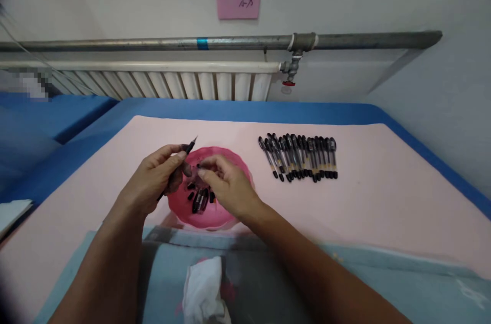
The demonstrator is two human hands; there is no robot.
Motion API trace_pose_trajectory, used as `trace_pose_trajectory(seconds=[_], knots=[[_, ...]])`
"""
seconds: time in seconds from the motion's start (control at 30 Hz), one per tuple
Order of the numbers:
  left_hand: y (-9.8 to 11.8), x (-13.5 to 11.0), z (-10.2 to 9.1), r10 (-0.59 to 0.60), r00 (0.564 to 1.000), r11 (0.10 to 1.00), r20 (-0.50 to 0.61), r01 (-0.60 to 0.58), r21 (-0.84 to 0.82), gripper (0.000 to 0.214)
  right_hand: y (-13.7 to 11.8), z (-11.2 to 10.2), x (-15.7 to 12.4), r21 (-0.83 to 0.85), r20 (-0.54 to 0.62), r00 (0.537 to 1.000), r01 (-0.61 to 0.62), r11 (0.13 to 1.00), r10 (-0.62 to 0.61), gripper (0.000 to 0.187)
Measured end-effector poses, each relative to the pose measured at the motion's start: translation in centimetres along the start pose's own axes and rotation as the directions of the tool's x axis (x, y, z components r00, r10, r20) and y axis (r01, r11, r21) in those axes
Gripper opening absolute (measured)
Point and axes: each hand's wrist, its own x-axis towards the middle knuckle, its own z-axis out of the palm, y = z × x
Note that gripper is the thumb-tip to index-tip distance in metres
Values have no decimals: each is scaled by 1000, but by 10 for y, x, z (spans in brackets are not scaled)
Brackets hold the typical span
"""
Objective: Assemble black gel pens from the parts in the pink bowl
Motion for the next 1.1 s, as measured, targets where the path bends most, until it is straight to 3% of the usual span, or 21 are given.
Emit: trace_pose_trajectory(seconds=[0.07,0.17,0.27,0.4,0.5,0.57,0.73,0.9,1.1], knots=[[0,4,-7,32,994,999,-106,-30,24,17,3,1,0,-282,67,993,109,953,-94,11],[0,8,-12,47,986,999,-163,-43,30,14,8,4,3,-560,245,958,266,784,-150,14],[0,7,-12,54,986,998,-155,-48,37,11,12,8,5,-675,394,914,359,644,-96,18],[0,7,-13,63,988,998,-139,-60,27,9,10,14,3,-729,484,875,417,543,-22,21],[-4,9,-15,101,984,993,-146,-92,68,12,7,17,4,-759,470,883,398,515,12,22],[-6,10,-17,134,978,988,-160,-119,102,14,7,20,8,-770,444,895,399,498,-30,22],[-11,12,-16,160,967,979,-198,-130,156,19,24,28,28,-743,516,854,484,462,-66,20],[-11,11,-13,145,971,980,-192,-115,159,19,39,29,37,-749,503,863,462,475,-46,18],[-11,10,-12,149,972,976,-181,-116,183,19,39,28,28,-751,465,884,420,509,-45,25]])
